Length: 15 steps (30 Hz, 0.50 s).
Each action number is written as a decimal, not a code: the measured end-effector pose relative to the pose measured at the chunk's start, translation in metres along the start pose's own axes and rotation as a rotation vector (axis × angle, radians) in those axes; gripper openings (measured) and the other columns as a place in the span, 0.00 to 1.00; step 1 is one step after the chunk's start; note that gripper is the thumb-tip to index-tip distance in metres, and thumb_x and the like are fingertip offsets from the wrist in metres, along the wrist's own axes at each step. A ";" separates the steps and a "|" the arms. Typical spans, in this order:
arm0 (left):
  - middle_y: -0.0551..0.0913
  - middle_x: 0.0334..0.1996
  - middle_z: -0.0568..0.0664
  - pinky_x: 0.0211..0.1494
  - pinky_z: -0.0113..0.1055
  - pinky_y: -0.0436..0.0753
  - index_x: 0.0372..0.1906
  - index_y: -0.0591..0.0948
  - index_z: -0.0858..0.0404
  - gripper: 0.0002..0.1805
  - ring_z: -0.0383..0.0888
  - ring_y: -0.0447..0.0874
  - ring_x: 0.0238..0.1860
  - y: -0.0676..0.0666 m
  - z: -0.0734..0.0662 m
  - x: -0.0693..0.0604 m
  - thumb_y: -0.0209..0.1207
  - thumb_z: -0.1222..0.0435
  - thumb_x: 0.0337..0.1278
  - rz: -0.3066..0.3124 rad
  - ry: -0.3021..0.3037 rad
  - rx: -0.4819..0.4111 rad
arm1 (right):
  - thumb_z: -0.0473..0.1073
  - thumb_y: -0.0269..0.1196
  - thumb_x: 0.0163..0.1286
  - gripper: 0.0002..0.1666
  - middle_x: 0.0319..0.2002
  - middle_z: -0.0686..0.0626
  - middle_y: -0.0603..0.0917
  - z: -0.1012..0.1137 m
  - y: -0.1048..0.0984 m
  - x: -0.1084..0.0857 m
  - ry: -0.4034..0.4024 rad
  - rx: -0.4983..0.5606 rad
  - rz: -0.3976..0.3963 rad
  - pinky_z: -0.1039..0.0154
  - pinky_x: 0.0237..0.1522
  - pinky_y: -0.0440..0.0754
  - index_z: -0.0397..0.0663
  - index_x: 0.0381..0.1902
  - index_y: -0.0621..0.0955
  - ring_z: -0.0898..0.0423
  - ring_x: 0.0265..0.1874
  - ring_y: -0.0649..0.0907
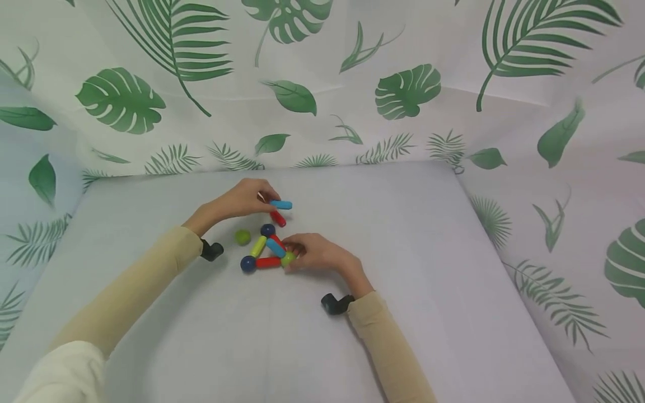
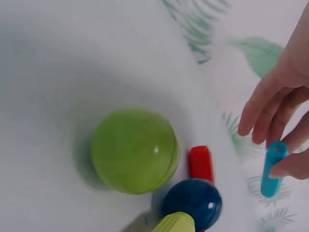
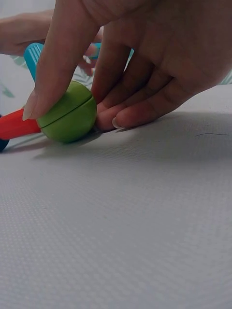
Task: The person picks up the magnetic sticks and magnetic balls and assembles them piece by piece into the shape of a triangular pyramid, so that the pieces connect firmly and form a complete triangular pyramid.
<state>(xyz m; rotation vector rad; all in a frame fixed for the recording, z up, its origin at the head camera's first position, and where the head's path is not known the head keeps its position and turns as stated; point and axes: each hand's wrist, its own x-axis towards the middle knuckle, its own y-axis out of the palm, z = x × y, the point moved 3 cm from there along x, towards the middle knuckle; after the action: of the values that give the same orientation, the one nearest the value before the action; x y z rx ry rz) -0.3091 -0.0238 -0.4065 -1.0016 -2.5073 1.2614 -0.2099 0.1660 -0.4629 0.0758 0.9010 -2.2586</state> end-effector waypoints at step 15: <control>0.85 0.47 0.58 0.50 0.40 0.87 0.51 0.88 0.69 0.13 0.50 0.85 0.46 0.003 0.006 -0.068 0.67 0.71 0.62 -0.149 -0.076 -0.018 | 0.50 0.74 0.65 0.40 0.55 0.49 0.83 -0.005 0.000 0.003 0.011 -0.032 0.003 0.58 0.59 0.81 0.44 0.71 0.75 0.55 0.51 0.80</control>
<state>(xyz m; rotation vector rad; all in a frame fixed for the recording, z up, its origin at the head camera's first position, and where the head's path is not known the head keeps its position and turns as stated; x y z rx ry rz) -0.2590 -0.0694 -0.4028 -0.7669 -2.5996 1.2574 -0.2126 0.1670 -0.4675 0.0754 0.9426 -2.2420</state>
